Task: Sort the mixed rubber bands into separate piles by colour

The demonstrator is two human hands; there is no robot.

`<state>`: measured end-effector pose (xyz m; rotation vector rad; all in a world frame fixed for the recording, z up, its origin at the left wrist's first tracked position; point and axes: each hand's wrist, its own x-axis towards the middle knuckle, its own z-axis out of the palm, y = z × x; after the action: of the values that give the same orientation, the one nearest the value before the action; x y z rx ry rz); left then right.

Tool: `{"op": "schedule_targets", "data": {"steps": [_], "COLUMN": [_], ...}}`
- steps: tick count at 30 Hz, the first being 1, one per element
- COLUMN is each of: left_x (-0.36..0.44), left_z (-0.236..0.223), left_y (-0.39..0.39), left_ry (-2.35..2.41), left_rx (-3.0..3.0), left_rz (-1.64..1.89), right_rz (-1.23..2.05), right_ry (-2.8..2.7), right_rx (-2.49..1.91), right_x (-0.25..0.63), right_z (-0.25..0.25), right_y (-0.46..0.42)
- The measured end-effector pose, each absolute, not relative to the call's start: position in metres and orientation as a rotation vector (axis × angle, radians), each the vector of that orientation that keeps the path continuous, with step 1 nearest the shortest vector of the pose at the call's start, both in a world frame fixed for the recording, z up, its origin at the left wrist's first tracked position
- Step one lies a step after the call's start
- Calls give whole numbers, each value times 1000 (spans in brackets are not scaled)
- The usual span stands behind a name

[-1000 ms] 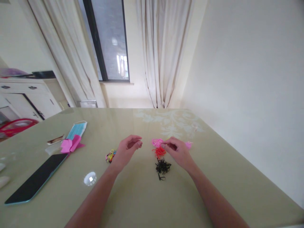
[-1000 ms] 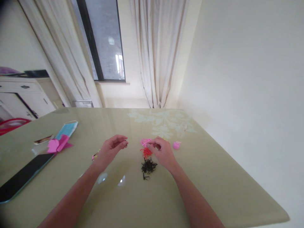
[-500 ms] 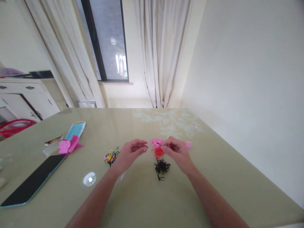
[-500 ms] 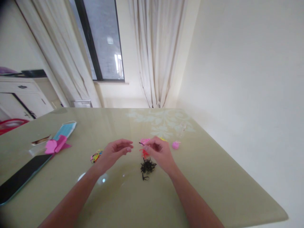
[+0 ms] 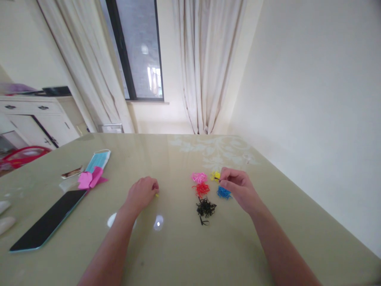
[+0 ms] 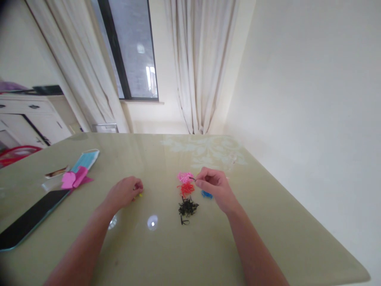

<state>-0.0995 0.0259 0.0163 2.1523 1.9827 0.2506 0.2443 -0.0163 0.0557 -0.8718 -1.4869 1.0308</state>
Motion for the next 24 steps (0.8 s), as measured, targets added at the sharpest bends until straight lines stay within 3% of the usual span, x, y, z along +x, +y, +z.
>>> {"op": "schedule_targets", "data": {"steps": [8,18,24], "left_x": [-91,-80,-49], "left_z": [24,20,26], "left_y": [29,34,21], "left_ry": [1879,1503,1175], "left_rx": [2042,1713,1536], "left_rz": [582,1105,1142], "right_rz": [880,762,637], "right_ry": [-2197,-2234,-2041], "right_rx": [-1077,-1134,-1172], "right_x": [238,237,211], "right_z": [44,31,33], "right_y": [-9,-2,-8]}}
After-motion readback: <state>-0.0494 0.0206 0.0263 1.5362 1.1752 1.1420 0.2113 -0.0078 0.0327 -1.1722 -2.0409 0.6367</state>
